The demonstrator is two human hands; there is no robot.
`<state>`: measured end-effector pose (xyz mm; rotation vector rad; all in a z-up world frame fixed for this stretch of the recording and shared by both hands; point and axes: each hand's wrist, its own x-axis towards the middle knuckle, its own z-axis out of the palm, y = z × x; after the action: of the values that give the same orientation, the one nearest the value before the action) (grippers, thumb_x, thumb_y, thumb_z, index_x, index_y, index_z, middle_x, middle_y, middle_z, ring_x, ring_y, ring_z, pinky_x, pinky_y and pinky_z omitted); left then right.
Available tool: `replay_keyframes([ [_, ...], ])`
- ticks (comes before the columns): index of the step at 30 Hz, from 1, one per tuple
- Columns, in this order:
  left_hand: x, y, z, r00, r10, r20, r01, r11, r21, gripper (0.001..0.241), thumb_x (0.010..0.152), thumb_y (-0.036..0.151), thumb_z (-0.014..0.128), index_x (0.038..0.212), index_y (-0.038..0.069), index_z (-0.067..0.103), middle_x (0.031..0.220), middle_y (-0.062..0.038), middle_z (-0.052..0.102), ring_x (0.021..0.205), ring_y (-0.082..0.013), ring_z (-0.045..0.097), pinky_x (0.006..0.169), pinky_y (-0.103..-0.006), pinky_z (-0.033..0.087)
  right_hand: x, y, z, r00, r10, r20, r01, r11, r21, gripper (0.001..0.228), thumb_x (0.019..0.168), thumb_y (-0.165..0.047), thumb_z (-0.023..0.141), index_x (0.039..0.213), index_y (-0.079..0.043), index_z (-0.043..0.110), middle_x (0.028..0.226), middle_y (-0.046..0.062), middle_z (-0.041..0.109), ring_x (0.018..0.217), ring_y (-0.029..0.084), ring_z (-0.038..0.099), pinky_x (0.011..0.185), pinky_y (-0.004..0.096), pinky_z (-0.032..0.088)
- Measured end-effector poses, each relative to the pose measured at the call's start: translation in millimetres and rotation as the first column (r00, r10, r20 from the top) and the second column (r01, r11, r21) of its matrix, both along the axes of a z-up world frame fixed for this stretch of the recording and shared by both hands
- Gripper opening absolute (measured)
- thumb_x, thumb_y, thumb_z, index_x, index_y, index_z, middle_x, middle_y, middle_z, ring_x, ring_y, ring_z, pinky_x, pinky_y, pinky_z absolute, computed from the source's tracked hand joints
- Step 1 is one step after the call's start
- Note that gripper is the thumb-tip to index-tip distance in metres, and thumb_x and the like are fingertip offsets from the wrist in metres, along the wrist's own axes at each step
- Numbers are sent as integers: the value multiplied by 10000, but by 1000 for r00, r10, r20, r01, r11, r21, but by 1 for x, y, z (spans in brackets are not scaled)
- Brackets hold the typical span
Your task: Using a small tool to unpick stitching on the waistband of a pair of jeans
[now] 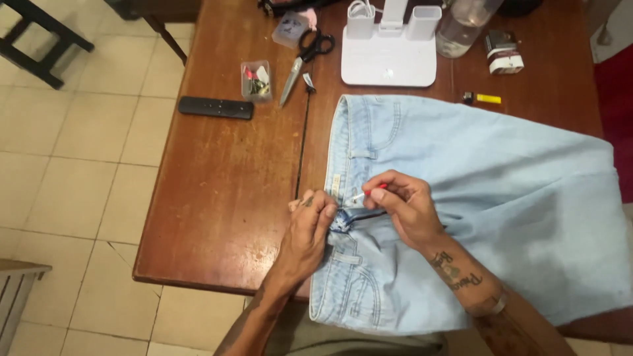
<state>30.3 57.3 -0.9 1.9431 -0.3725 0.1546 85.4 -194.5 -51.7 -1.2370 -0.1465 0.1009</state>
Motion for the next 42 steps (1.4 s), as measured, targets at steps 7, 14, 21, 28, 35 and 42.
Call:
replay_keyframes([
  [7,4,3,13,996,-76,-35,74,996,-57,307,1335,299,518,1099,153,650,857,-105,554,928,-340,618,1012,-452,459,2,3,7,994,57,89,-46,992,-120,171,1106,-82,849,1158,81,846,742,135,741,742,144,699,744,303,624],
  [14,1,0,8,999,-51,5,52,998,-38,310,1337,289,512,1088,161,645,878,-99,589,949,-326,630,1008,-445,449,-2,6,22,979,162,125,-126,958,-258,176,1213,-93,733,1218,39,848,737,108,739,760,145,676,786,322,621],
  [21,0,4,3,1000,3,20,-4,998,61,336,1341,285,503,1062,155,639,872,-94,603,952,-334,652,1002,-466,447,-4,9,26,974,191,123,-140,930,-341,164,1231,-128,731,1251,-21,854,826,97,838,818,130,715,839,316,637],
  [28,0,9,7,1000,19,22,-21,994,103,341,1336,271,518,1055,131,650,864,-147,624,921,-405,668,964,-500,502,-6,10,37,967,218,131,-146,897,-417,164,1206,-142,769,1245,-34,885,844,91,877,843,125,741,855,328,665],
  [35,-6,10,6,998,66,17,-68,982,175,357,1337,316,516,1042,156,636,869,-127,632,927,-387,669,993,-494,484,-9,13,47,944,239,229,-101,868,-487,132,1188,-136,790,1214,-80,906,846,77,908,807,149,768,829,349,667],
  [42,-4,6,-5,989,121,88,-141,951,276,358,1333,333,512,1030,177,621,874,-87,621,954,-343,666,982,-491,464,-11,22,66,863,266,429,4,846,-533,107,1131,-125,857,1185,-113,949,888,51,943,818,262,877,814,379,708],
])
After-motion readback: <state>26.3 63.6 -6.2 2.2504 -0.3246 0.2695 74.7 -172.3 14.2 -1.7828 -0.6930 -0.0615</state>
